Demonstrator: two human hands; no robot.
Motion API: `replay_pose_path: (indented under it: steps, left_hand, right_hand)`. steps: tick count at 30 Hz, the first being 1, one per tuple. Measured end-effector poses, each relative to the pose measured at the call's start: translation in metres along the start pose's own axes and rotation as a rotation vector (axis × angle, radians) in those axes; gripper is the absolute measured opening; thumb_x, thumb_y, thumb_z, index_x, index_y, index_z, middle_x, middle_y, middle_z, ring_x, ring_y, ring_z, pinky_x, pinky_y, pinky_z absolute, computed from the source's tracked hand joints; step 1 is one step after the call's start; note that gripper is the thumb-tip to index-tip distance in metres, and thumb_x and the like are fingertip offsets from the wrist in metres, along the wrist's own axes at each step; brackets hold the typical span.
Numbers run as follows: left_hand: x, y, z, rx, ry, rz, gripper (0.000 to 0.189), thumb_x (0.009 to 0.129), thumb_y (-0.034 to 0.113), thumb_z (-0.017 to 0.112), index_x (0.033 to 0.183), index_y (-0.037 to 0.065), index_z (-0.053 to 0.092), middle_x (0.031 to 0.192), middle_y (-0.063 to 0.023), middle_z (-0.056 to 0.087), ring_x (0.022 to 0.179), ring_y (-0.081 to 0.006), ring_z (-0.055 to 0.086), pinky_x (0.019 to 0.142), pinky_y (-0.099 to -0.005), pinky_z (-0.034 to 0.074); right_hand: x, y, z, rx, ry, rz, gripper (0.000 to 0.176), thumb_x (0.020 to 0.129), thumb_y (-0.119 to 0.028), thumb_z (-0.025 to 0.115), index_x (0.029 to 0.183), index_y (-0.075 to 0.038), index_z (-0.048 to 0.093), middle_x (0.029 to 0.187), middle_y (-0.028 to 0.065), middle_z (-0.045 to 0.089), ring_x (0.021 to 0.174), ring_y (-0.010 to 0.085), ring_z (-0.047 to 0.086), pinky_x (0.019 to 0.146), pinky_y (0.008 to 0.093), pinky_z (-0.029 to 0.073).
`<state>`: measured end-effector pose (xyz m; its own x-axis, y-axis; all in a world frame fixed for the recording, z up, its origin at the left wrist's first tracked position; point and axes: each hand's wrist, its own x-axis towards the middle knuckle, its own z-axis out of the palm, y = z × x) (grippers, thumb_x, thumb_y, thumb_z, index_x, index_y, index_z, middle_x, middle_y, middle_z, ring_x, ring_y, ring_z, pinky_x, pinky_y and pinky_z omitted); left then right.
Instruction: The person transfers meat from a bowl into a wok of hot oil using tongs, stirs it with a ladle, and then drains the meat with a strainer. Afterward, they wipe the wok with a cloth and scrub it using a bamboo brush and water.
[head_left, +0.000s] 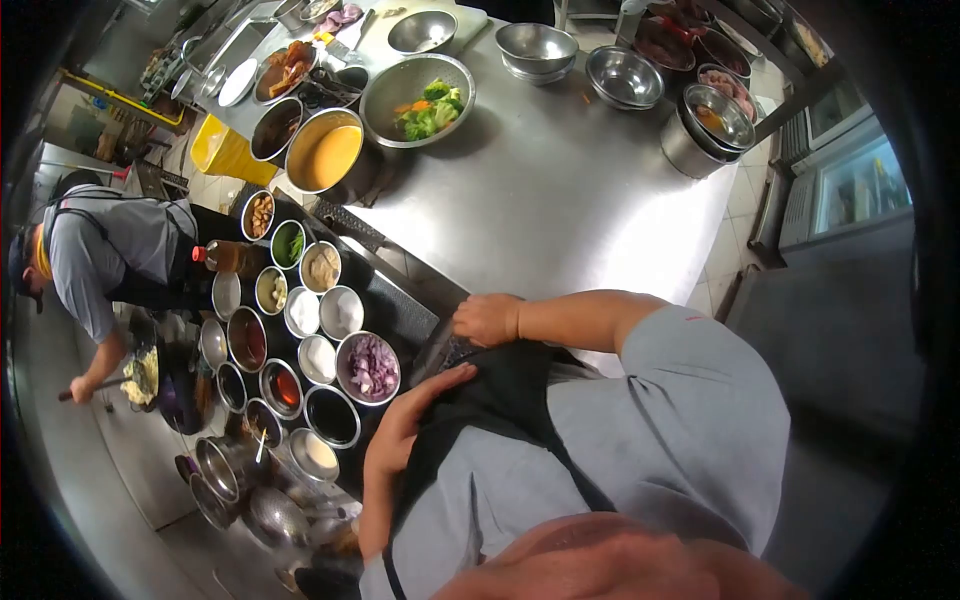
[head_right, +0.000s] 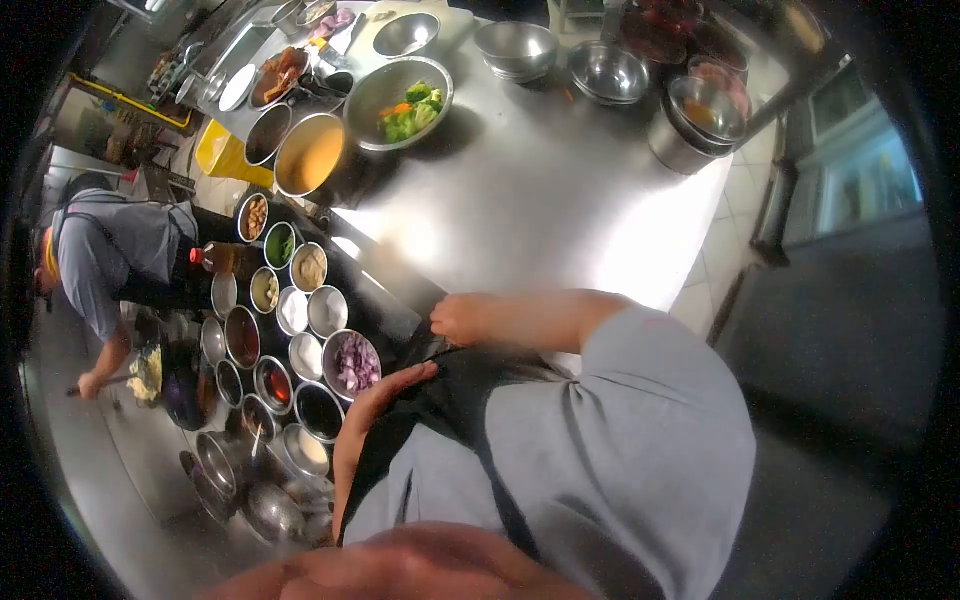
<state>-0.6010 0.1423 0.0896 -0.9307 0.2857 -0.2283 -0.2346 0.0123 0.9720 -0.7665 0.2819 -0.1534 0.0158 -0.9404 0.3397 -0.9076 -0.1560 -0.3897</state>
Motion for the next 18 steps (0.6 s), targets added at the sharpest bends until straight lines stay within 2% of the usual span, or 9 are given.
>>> replay_pose_path:
  steps: [5,7,9,11,12,13,14,16,18]
  left_hand:
    - [-0.001,0.006,-0.004,0.086,-0.012,0.078,0.075,0.084,0.046,0.062,0.136,-0.005,0.043,0.137,-0.0191,0.05,0.13,-0.0286,0.046,0.108,-0.0367,0.033]
    - [-0.008,0.006,-0.009,0.126,0.057,0.156,0.069,0.086,0.041,0.062,0.136,-0.003,0.044,0.137,-0.0184,0.05,0.129,-0.0292,0.047,0.107,-0.0371,0.034]
    - [-0.021,-0.003,-0.007,0.204,0.056,0.157,0.056,0.088,0.029,0.061,0.134,0.0,0.048,0.134,-0.0173,0.053,0.124,-0.0309,0.051,0.103,-0.0381,0.039]
    - [-0.047,-0.02,-0.006,0.269,0.149,0.222,0.055,0.091,0.032,0.058,0.134,0.0,0.047,0.134,-0.0172,0.052,0.124,-0.0286,0.05,0.104,-0.0379,0.038]
    - [-0.063,-0.021,0.0,0.246,0.22,0.154,0.054,0.091,0.031,0.058,0.133,0.0,0.048,0.131,-0.017,0.054,0.121,-0.0288,0.052,0.102,-0.038,0.04]
    - [-0.082,-0.02,0.004,0.226,0.269,0.1,0.053,0.091,0.03,0.059,0.132,-0.001,0.048,0.129,-0.0167,0.055,0.119,-0.0289,0.054,0.1,-0.0381,0.041]
    - [-0.105,-0.023,0.012,0.202,0.412,0.09,0.053,0.091,0.03,0.059,0.132,-0.001,0.048,0.129,-0.0167,0.055,0.119,-0.0289,0.054,0.1,-0.0381,0.041]
    - [-0.146,-0.028,0.025,0.153,0.526,0.047,0.053,0.09,0.032,0.059,0.132,0.0,0.048,0.125,-0.0158,0.058,0.114,-0.0278,0.057,0.097,-0.0382,0.043]
    - [-0.184,-0.054,0.042,0.148,0.719,0.062,0.054,0.091,0.033,0.058,0.132,0.0,0.048,0.124,-0.0154,0.059,0.113,-0.028,0.057,0.097,-0.0382,0.043]
  right_hand:
    - [0.001,0.001,-0.007,0.071,-0.05,0.049,0.013,0.073,-0.02,0.062,0.08,-0.009,0.058,0.084,0.0081,0.058,0.085,0.0279,0.058,0.076,0.04,0.048]
    - [0.004,0.003,0.005,0.068,-0.338,0.213,0.013,0.073,-0.018,0.061,0.079,-0.007,0.057,0.087,0.0114,0.059,0.088,0.0318,0.058,0.078,0.0426,0.048]
    - [0.028,-0.024,-0.043,0.209,-0.459,0.522,0.018,0.072,-0.018,0.062,0.085,-0.006,0.06,0.091,0.0132,0.06,0.091,0.0342,0.058,0.08,0.0446,0.047]
    - [0.01,-0.007,-0.006,0.07,-0.173,0.23,0.029,0.07,-0.017,0.065,0.096,-0.005,0.062,0.09,0.0136,0.059,0.088,0.0355,0.056,0.076,0.0459,0.046]
    - [0.024,-0.024,-0.023,0.068,-0.237,0.256,0.029,0.07,-0.02,0.067,0.095,-0.005,0.062,0.091,0.0137,0.057,0.087,0.0348,0.055,0.074,0.0454,0.045]
    - [0.012,-0.008,0.0,0.0,-0.17,0.015,0.026,0.068,-0.009,0.065,0.093,-0.005,0.061,0.094,0.0141,0.058,0.091,0.0353,0.056,0.078,0.0444,0.046]
    - [0.017,-0.021,-0.006,-0.056,-0.252,0.092,0.03,0.07,-0.012,0.068,0.098,-0.005,0.061,0.092,0.0136,0.058,0.089,0.0345,0.056,0.079,0.0452,0.046]
    - [0.018,-0.017,0.001,-0.17,-0.423,0.035,0.032,0.074,-0.017,0.067,0.103,-0.006,0.061,0.092,0.0141,0.057,0.089,0.0345,0.056,0.079,0.0461,0.045]
    - [0.021,-0.001,0.024,-0.349,-0.759,0.113,0.034,0.08,-0.019,0.062,0.111,-0.005,0.061,0.101,0.0158,0.061,0.096,0.0348,0.058,0.085,0.0456,0.045]
